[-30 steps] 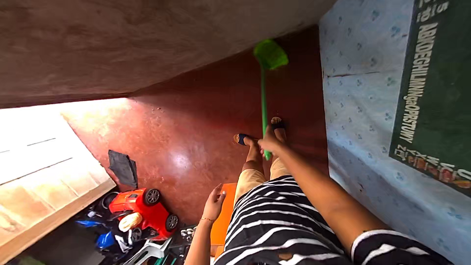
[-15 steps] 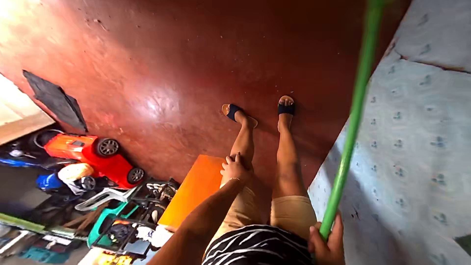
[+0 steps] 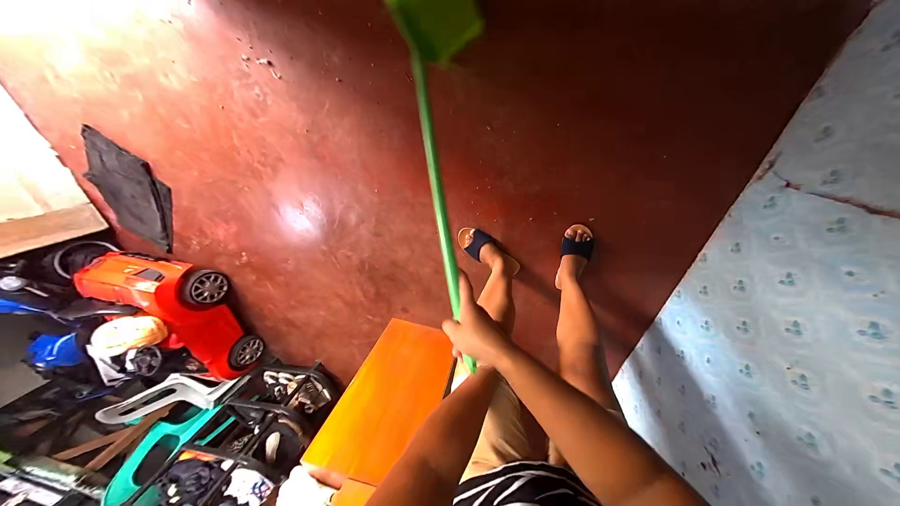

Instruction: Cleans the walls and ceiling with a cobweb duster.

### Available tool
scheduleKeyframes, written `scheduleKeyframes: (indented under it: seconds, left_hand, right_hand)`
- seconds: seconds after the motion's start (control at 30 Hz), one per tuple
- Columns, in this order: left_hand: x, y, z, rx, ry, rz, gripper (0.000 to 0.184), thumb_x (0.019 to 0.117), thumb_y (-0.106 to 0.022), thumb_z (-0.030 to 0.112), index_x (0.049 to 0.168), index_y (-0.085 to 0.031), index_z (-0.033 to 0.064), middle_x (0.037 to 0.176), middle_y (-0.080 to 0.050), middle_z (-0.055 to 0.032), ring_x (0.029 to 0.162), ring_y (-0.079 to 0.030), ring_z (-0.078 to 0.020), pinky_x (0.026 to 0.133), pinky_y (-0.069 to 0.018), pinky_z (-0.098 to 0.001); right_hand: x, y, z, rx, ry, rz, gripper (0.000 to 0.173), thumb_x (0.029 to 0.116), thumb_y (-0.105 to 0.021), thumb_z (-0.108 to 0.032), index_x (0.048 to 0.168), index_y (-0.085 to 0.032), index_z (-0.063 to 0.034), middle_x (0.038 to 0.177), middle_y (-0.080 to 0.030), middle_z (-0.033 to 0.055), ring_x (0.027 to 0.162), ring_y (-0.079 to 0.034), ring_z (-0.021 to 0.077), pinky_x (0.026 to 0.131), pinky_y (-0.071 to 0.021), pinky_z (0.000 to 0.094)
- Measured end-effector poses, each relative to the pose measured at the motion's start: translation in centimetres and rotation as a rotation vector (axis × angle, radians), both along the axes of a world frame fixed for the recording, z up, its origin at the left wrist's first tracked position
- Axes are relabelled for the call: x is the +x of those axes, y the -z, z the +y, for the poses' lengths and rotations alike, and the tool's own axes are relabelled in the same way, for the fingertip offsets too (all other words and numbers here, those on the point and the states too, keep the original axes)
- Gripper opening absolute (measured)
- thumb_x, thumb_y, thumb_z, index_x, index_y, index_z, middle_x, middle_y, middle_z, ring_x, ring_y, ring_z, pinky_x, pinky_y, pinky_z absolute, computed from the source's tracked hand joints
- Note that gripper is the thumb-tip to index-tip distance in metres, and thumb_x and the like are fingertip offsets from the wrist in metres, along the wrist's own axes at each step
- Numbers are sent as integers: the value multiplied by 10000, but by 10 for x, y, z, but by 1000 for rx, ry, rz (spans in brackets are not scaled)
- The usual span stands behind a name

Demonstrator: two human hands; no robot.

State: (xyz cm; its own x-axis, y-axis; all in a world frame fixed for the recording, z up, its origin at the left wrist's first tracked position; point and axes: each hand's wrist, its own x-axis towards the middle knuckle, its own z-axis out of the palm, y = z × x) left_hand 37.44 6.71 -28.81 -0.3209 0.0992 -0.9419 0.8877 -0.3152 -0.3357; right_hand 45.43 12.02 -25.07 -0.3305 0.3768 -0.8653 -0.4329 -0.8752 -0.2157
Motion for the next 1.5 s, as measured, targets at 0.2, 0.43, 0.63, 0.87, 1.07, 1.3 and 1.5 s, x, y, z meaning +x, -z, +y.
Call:
scheduleKeyframes:
  seconds: [0.2,0.43,0.63,0.87,1.07,1.3,1.5]
  left_hand:
    - [-16,7,4,52,192,-42,927,801,-773,533,1562,-413,145,1612,-336,-233,1414,-403,-462,1029,-421,-650]
    - [-29,19,14,72,214,-180,1060,713,-801,554,1612,-338,238,1550,-397,-281,1356,-453,-507,944,-469,-701]
    - [-38,19,9,74,195,-195,1057,714,-796,514,1622,-311,273,1562,-391,-256,1358,-458,-485,931,-487,-683]
    - [-66,8,-5,70,83,-254,1020,752,-794,538,1616,-325,267,1582,-382,-238,1380,-451,-480,952,-502,-668]
    - [-83,-7,-8,34,-53,-341,1013,820,-765,587,1639,-242,299,1615,-323,-260,1422,-382,-517,1033,-443,-686]
    - [-102,-36,-1,-124,-83,-431,995,914,-632,662,1664,-103,277,1651,-227,-291,1486,-312,-496,1194,-280,-631]
    - [-107,-75,12,-186,-18,-421,808,1006,-503,629,1628,-280,165,1505,-489,-278,1401,-479,-437,1146,-375,-624]
  right_hand:
    - [26,29,21,258,-20,-178,805,1006,-576,-94,1661,-151,-288,937,-637,175,636,-608,223,592,-541,386]
    - [-8,-166,-267,-69,-68,-714,682,909,-625,-42,1531,-375,85,1037,-716,278,788,-722,358,735,-595,544]
    - [28,-174,-289,-482,335,-709,832,964,-514,-48,1622,-4,-52,798,-550,87,499,-556,148,469,-535,354]
    - [81,-77,-65,-280,304,-441,772,1025,-541,-58,1608,-35,-67,1088,-587,188,800,-673,211,722,-600,362]
    - [64,-100,-41,-62,26,-289,778,1038,-496,-87,1649,-27,-201,863,-500,72,555,-507,141,503,-481,300]
    - [142,-207,-157,37,203,-213,661,964,-490,-72,1588,-285,-147,708,-459,-22,456,-415,70,416,-402,243]
    - [133,-303,-275,-193,296,-456,646,941,-472,2,1548,-263,-74,679,-455,-36,471,-448,60,440,-421,238]
